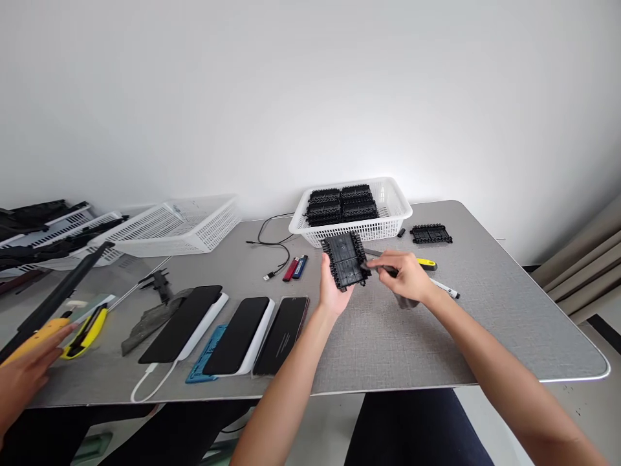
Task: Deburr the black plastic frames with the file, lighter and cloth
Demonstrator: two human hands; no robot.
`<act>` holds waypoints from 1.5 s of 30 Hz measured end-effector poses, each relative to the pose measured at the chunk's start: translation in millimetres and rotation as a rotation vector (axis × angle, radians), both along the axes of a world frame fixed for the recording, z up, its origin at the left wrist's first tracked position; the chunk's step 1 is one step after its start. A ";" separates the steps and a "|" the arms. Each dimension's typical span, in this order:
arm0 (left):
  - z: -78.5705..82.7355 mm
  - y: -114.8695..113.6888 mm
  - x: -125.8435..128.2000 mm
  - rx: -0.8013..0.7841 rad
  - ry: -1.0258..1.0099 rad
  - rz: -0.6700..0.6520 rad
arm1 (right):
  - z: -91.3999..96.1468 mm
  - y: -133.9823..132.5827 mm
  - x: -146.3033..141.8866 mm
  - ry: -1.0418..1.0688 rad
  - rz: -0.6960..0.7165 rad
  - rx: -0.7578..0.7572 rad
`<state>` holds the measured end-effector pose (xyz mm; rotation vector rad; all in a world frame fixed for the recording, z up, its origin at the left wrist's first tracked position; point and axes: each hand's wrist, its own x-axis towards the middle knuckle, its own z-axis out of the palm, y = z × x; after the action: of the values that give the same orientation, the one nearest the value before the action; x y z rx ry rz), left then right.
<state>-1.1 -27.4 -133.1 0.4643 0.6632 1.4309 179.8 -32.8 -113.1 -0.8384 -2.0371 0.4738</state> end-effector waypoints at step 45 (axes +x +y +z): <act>-0.6 -14.7 17.6 -0.147 0.162 0.008 | -11.1 -23.1 -37.1 -0.363 -0.463 -0.040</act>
<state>16.5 -42.1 -133.8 0.4650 0.8944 1.3502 142.7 -55.9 -124.2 -1.4596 -2.0618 0.1050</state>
